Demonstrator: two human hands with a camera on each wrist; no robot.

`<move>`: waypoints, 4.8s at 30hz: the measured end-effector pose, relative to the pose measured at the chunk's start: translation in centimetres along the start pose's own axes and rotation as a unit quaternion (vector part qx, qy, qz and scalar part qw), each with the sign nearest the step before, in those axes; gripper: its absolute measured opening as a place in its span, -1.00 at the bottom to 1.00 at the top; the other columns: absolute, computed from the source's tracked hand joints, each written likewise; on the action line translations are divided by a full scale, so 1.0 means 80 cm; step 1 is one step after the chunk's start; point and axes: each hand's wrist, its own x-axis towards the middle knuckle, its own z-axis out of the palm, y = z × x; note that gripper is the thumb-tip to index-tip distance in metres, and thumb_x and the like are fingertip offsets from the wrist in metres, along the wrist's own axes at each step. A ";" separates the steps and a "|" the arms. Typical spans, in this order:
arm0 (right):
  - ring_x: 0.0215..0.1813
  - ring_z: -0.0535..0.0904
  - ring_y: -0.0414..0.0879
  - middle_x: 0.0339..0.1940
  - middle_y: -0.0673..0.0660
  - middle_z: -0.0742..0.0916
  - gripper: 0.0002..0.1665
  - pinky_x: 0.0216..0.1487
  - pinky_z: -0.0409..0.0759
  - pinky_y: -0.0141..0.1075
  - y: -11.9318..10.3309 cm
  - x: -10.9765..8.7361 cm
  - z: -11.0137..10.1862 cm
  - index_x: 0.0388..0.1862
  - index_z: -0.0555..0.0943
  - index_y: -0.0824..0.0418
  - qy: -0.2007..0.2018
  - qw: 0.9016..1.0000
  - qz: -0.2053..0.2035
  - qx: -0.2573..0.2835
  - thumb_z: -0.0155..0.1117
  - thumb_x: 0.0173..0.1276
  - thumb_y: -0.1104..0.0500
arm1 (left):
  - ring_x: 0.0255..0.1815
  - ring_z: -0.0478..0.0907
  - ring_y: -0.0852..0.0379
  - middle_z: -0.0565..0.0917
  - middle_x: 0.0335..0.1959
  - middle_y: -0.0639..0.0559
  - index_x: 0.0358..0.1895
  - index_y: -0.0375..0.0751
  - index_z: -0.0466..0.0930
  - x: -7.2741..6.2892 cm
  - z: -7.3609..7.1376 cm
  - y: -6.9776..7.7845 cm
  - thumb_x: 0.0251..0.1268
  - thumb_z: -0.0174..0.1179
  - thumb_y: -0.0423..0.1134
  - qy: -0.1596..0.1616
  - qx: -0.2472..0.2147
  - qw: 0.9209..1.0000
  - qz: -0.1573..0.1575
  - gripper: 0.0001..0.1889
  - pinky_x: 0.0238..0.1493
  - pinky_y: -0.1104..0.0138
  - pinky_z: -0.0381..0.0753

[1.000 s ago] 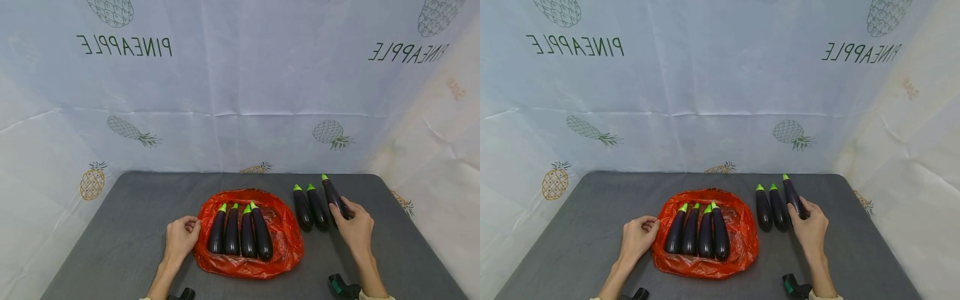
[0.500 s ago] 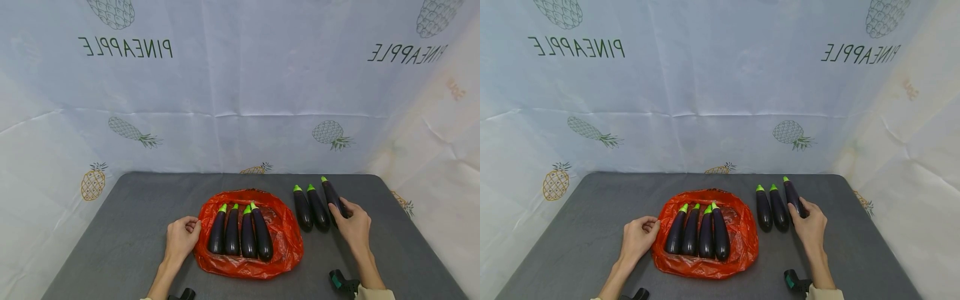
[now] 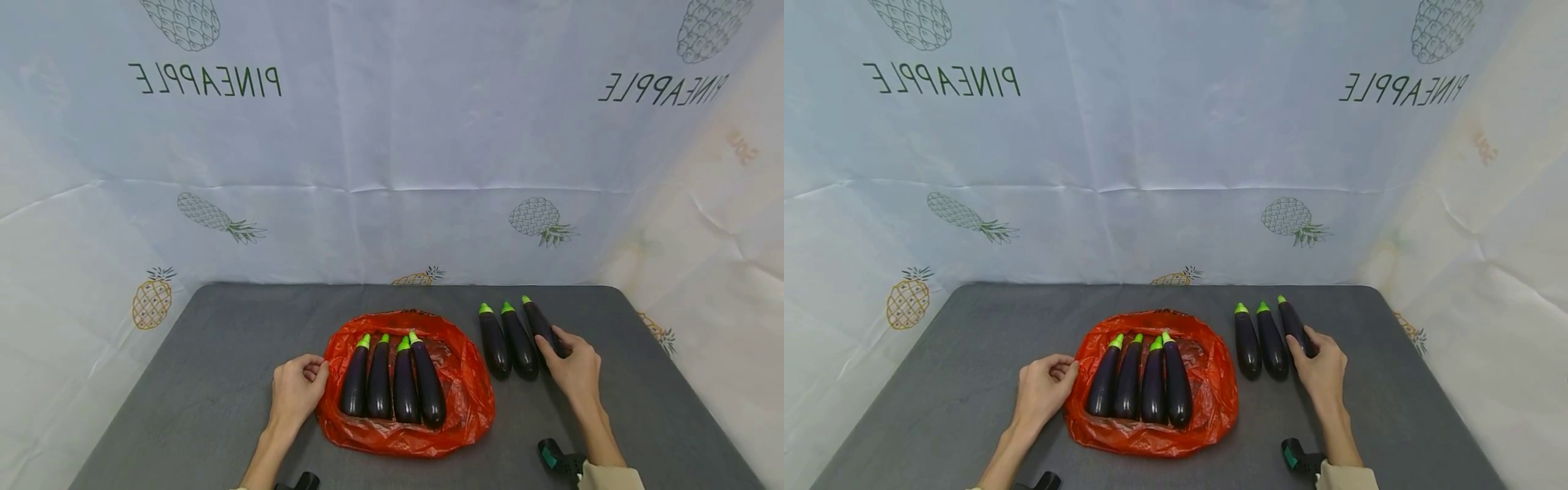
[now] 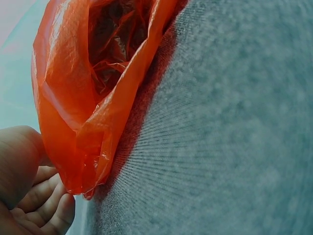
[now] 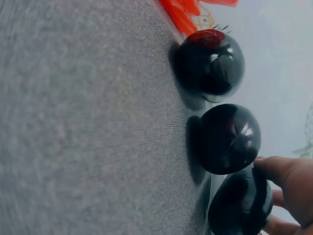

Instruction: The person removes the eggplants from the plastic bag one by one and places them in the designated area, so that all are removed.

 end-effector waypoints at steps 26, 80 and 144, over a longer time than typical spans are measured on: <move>-0.04 0.69 0.45 0.05 0.60 0.69 -0.48 0.06 0.56 0.27 0.003 -0.003 0.004 0.16 0.64 0.49 -0.023 1.000 0.016 0.003 0.44 0.31 0.20 | -0.63 0.49 0.33 0.68 -0.63 0.01 -0.46 -0.29 0.75 -0.001 0.000 0.000 0.15 0.38 -0.43 0.009 -0.001 1.000 0.013 -0.93 -0.50 0.43 0.56; 0.01 0.70 0.43 0.10 0.56 0.69 -0.44 0.09 0.57 0.28 0.002 -0.013 0.003 0.26 0.60 0.43 -0.034 0.998 0.044 0.016 0.33 0.40 0.11 | -0.63 0.48 0.36 0.67 -0.63 0.03 -0.46 -0.29 0.75 -0.001 0.003 -0.002 0.13 0.38 -0.45 0.021 -0.009 0.999 0.029 -0.94 -0.49 0.42 0.56; -0.03 0.71 -0.01 0.05 0.31 0.78 -0.54 0.02 0.47 -0.77 -0.120 -0.050 0.002 0.16 0.70 0.33 -0.079 0.984 -0.032 0.158 0.48 0.28 0.25 | -0.64 0.47 0.35 0.67 -0.64 0.02 -0.47 -0.30 0.74 -0.001 0.002 0.000 0.13 0.38 -0.44 0.022 -0.005 0.999 0.031 -0.93 -0.51 0.42 0.55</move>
